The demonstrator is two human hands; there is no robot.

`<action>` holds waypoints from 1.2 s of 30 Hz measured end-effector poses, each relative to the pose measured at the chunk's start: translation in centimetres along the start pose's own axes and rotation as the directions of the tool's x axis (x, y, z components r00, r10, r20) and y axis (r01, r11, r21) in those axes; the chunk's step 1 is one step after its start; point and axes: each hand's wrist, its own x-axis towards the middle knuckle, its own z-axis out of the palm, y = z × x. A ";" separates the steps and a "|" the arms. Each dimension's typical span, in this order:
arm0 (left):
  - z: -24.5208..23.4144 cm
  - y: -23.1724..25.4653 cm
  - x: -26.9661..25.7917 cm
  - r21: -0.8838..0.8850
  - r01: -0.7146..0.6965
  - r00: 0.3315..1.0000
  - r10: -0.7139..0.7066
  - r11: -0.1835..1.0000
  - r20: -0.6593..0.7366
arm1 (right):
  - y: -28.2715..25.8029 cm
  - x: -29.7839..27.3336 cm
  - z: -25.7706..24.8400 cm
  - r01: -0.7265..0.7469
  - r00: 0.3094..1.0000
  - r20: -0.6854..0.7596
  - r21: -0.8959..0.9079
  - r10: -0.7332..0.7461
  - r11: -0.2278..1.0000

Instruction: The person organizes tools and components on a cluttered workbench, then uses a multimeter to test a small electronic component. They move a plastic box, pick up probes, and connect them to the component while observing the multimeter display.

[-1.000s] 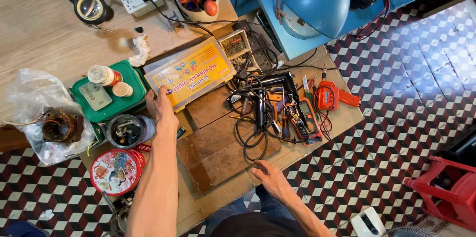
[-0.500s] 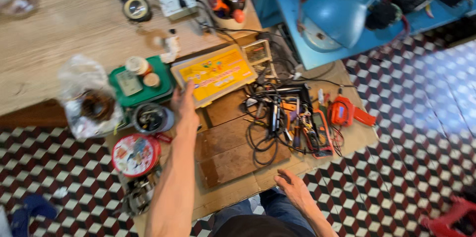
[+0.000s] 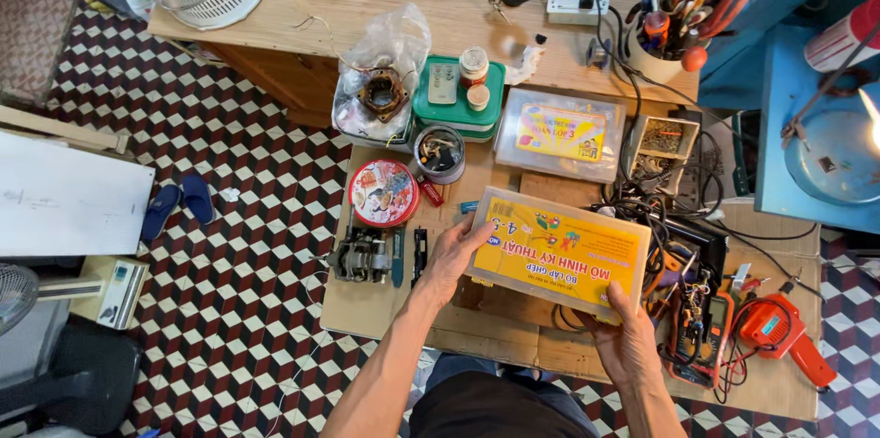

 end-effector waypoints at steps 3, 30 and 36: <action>-1.9 -0.7 1.8 0.202 -0.024 0.995 0.044 0.979 -0.093 | 1.3 -0.3 -0.8 -0.031 0.999 -0.031 -0.002 0.031 1.000; 2.9 1.8 0.8 0.898 -0.295 0.790 0.612 0.326 0.037 | 4.5 -12.1 -18.7 -0.033 0.889 -0.447 0.155 0.100 0.987; 8.1 -4.6 -1.8 0.892 -0.200 0.953 0.291 0.405 0.081 | 1.9 -11.0 -15.8 0.110 0.923 -0.384 0.242 -0.009 0.964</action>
